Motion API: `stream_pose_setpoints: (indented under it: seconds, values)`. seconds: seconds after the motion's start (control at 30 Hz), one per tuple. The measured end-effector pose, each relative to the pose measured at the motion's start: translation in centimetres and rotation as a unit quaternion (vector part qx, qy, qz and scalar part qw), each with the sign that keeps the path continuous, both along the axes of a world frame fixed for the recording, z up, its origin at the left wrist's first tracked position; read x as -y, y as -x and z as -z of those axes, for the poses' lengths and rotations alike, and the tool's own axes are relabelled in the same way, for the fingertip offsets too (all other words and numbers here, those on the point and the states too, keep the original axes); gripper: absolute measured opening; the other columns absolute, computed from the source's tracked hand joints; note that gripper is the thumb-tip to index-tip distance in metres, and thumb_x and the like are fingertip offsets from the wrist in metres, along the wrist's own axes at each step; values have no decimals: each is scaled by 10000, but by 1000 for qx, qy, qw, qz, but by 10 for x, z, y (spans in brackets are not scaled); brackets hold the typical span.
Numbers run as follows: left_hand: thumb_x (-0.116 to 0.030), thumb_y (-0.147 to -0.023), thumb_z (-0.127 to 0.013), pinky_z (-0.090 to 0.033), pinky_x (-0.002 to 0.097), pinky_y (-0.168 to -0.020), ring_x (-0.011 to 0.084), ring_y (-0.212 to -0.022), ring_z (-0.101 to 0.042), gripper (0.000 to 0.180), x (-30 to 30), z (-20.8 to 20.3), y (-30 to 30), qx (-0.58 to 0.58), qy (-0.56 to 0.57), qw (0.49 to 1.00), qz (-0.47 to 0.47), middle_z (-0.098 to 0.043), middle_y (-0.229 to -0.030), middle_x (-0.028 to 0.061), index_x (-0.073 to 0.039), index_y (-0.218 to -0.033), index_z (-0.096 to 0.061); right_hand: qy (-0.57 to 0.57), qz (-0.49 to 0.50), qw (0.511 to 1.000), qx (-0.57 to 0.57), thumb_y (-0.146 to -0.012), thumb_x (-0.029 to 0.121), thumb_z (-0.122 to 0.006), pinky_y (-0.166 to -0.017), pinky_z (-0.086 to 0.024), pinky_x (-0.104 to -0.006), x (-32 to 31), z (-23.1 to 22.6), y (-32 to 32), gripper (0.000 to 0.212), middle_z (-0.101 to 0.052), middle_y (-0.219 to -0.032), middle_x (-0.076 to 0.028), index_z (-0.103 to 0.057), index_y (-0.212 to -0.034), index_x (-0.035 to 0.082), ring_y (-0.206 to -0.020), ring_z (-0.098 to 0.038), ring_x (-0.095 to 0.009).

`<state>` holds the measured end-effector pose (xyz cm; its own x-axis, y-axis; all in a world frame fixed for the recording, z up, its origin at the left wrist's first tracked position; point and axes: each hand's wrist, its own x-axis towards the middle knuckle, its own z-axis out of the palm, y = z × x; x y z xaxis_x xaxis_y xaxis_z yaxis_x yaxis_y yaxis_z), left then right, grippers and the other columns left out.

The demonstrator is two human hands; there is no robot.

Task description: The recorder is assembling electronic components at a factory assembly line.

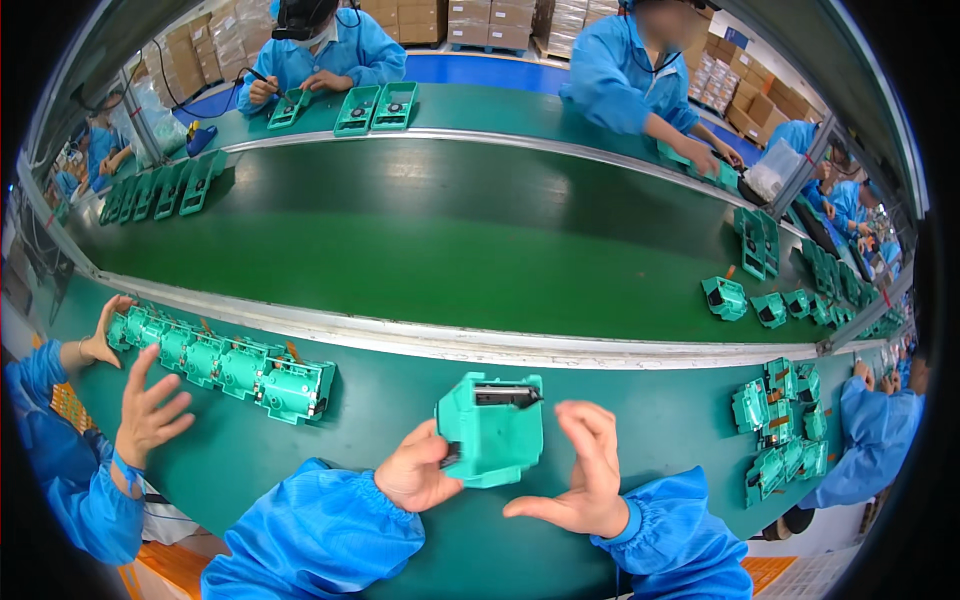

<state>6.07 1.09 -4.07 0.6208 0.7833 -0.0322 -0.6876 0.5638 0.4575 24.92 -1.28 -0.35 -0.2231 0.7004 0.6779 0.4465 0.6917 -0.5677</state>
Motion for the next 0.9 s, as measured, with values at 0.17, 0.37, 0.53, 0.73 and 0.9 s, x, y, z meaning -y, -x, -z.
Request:
stream_pose_setpoints:
  seconds: [0.17, 0.37, 0.53, 0.73, 0.9]
  values:
    - [-346, -774, -559, -306, 468, -958, 306, -1150, -393, 596, 9, 20, 0, 170, 94, 973, 125, -411, -1249, 155, -17, -1235, -375, 42, 17, 998, 50, -476, 390, -807, -862, -329, -440, 1, -4, 4, 939, -458, -1096, -167, -384, -1175, -74, -1060, -391, -352]
    - [-149, -713, -485, -319, 478, -946, 326, -1104, -436, 547, 13, 31, 2, 155, 170, 966, 115, -419, -1235, 183, 26, -1219, -377, -3, -5, 998, 58, -454, 407, -819, -879, -308, -438, 5, 0, -1, 1038, -456, -1113, -181, -323, -1228, -73, -1083, -353, -363]
    - [-157, -712, -531, -349, 427, -927, 309, -1105, -431, 571, 7, -7, -6, 137, 57, 988, 49, -431, -1217, 167, 24, -1227, -363, 32, -10, 999, 34, -510, 371, -798, -864, -346, -410, 1, -2, -2, 898, -475, -1094, -158, -386, -1180, -62, -1054, -405, -338]
    - [-271, -577, -717, -401, 365, -764, 277, -918, -479, 582, -7, -47, 7, -670, -406, 598, -169, -478, -985, 138, -41, -1061, -490, 74, 37, 997, -11, -608, 274, -757, -884, -352, -381, -19, 7, -15, 648, -460, -1108, -139, -471, -1130, 17, -1040, -418, -307]
    - [-177, -561, -674, -317, 451, -822, 384, -1013, -350, 502, -11, -39, 12, -790, -418, 381, -235, -370, -1062, 216, 23, -967, -457, 60, 64, 996, 10, -629, 192, -734, -866, -367, -376, -38, 3, -28, 517, -504, -1050, -138, -513, -1068, 28, -1008, -454, -304]
